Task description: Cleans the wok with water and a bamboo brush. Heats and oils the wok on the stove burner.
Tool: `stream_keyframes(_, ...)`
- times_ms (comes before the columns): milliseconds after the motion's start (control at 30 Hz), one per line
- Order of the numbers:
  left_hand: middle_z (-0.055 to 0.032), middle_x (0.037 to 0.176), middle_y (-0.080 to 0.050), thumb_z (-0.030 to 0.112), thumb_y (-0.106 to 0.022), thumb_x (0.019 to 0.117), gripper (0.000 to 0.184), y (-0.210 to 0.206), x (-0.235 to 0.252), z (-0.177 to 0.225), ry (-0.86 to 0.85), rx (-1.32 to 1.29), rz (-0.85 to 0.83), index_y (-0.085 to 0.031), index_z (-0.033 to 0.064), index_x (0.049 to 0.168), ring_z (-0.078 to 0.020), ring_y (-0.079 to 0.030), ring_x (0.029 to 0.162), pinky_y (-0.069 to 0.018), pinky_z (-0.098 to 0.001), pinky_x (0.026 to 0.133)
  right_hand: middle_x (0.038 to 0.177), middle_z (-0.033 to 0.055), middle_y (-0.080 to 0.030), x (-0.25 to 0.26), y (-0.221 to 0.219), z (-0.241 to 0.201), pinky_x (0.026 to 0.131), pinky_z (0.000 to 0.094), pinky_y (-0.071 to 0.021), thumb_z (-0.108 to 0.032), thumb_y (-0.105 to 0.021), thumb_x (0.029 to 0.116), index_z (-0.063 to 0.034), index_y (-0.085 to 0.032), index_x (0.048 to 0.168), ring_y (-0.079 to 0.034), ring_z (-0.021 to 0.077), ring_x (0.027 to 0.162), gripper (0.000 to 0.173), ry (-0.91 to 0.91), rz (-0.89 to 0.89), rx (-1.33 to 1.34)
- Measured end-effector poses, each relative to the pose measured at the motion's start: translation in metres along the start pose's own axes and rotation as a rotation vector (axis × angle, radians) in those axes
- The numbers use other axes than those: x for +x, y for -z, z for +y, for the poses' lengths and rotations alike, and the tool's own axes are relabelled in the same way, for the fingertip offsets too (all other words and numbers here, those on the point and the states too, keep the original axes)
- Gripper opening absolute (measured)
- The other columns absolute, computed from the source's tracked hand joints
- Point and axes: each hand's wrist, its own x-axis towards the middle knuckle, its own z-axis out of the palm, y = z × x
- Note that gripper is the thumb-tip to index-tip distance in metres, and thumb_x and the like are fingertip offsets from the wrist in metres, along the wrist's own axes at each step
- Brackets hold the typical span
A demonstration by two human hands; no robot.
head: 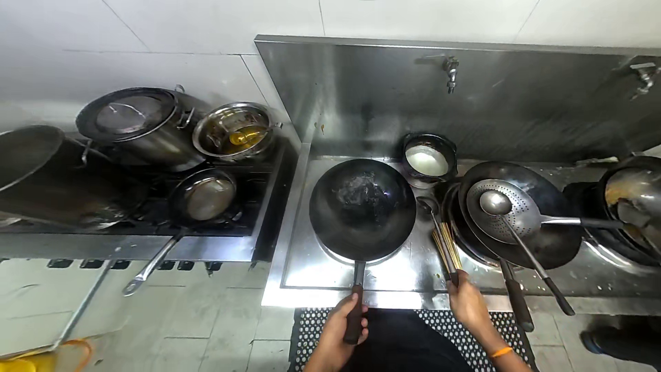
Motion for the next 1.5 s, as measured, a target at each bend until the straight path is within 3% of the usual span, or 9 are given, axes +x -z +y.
stream_keyframes(367, -0.0211, 0.112, -0.070, 0.043, -0.049, 0.1075, 0.049, 0.036, -0.016, -0.061, -0.105, 0.131, 0.483, -0.050, 0.0078, 0.142, -0.0335, -0.073, 0.087, -0.0624, -0.0482, 0.074, 0.131, 0.0166, -0.064, -0.007, -0.068, 0.035, 0.091, 0.0564, -0.0579, -0.030, -0.071, 0.0854, -0.0110, -0.043, 0.152, -0.069, 0.0338, 0.111, 0.075, 0.089, -0.301, -0.130)
stream_keyframes(500, -0.0203, 0.111, -0.072, 0.033, -0.050, 0.1069, 0.043, 0.044, -0.028, -0.078, -0.137, 0.217, 0.532, -0.052, 0.0047, 0.140, -0.0333, -0.074, 0.089, -0.0623, -0.0492, 0.078, 0.131, 0.0160, -0.063, -0.004, -0.046, 0.049, 0.091, 0.0565, -0.0568, -0.042, -0.072, 0.0855, -0.0191, -0.060, 0.141, -0.064, 0.0359, 0.116, 0.061, 0.271, 0.018, -0.251)
stream_keyframes(633, -0.0199, 0.112, -0.071, 0.037, -0.058, 0.1043, 0.046, 0.050, -0.029, -0.094, -0.143, 0.239, 0.570, -0.054, 0.0055, 0.137, -0.0340, -0.074, 0.090, -0.0626, -0.0504, 0.078, 0.142, 0.0270, -0.052, 0.032, -0.048, 0.081, 0.094, 0.0672, -0.0503, -0.044, -0.088, 0.0691, -0.0115, -0.039, 0.157, -0.055, 0.0498, 0.124, 0.106, 0.237, 0.177, -0.231)
stream_keyframes(800, -0.0183, 0.113, -0.073, 0.049, -0.048, 0.1069, 0.054, 0.030, -0.036, -0.092, -0.138, 0.137, 0.563, -0.054, 0.0058, 0.139, -0.0337, -0.074, 0.091, -0.0630, -0.0508, 0.078, 0.125, 0.0251, -0.064, 0.045, -0.043, 0.108, 0.091, 0.0621, -0.0557, -0.016, -0.083, 0.0722, -0.0092, -0.037, 0.155, -0.066, 0.0406, 0.109, 0.094, 0.129, -0.048, 0.209)
stream_keyframes(867, -0.0181, 0.120, -0.071, 0.060, -0.040, 0.1060, 0.064, 0.017, -0.042, -0.082, -0.192, 0.033, 0.477, -0.051, 0.0083, 0.142, -0.0351, -0.074, 0.096, -0.0625, -0.0525, 0.081, 0.107, 0.0183, -0.068, 0.021, -0.033, 0.105, 0.069, 0.0521, -0.0601, -0.019, -0.075, 0.0822, -0.0064, -0.045, 0.147, -0.070, 0.0288, 0.082, 0.073, 0.044, -0.113, 0.562)
stream_keyframes(1067, -0.0196, 0.118, -0.070, 0.042, -0.060, 0.1040, 0.061, -0.025, -0.048, -0.036, -0.412, 0.308, 0.182, -0.038, 0.0174, 0.155, -0.0351, -0.074, 0.087, -0.0646, -0.0497, 0.072, 0.115, 0.0088, -0.070, -0.048, 0.003, 0.039, 0.072, 0.0399, -0.0647, -0.026, -0.089, 0.0771, -0.0065, -0.043, 0.147, -0.072, 0.0187, 0.090, 0.086, 0.308, -0.152, 0.798)
stream_keyframes(1200, -0.0065, 0.106, -0.073, 0.035, -0.075, 0.0883, 0.079, -0.019, -0.045, -0.022, -0.369, 1.003, 0.308, -0.034, 0.0326, 0.157, -0.0210, -0.072, 0.079, -0.0634, -0.0474, 0.071, 0.116, -0.0018, -0.071, -0.024, 0.027, -0.041, 0.083, 0.0402, -0.0637, -0.035, -0.087, 0.0739, -0.0226, -0.050, 0.148, -0.070, 0.0097, 0.096, 0.084, 0.496, -0.132, 0.333)
stream_keyframes(1367, 0.0004, 0.119, -0.073, 0.040, -0.070, 0.0922, 0.085, -0.011, -0.078, 0.003, -0.478, 1.256, 0.182, -0.023, 0.0403, 0.163, -0.0147, -0.073, 0.098, -0.0631, -0.0474, 0.086, 0.114, 0.0045, -0.073, 0.027, 0.047, -0.146, 0.078, 0.0599, -0.0587, -0.040, -0.077, 0.0807, -0.0406, -0.054, 0.146, -0.072, 0.0289, 0.095, 0.069, 0.616, -0.088, -0.316)
stream_keyframes(1500, 0.0069, 0.119, -0.073, 0.048, -0.072, 0.0919, 0.068, -0.001, -0.093, 0.027, -0.753, 1.399, 0.108, -0.044, 0.0396, 0.153, -0.0102, -0.073, 0.097, -0.0633, -0.0440, 0.086, 0.112, 0.0206, -0.067, 0.034, 0.034, -0.216, 0.067, 0.0588, -0.0576, -0.024, -0.072, 0.0807, -0.0170, -0.059, 0.134, -0.070, 0.0406, 0.088, 0.056, 0.579, -0.100, -0.773)
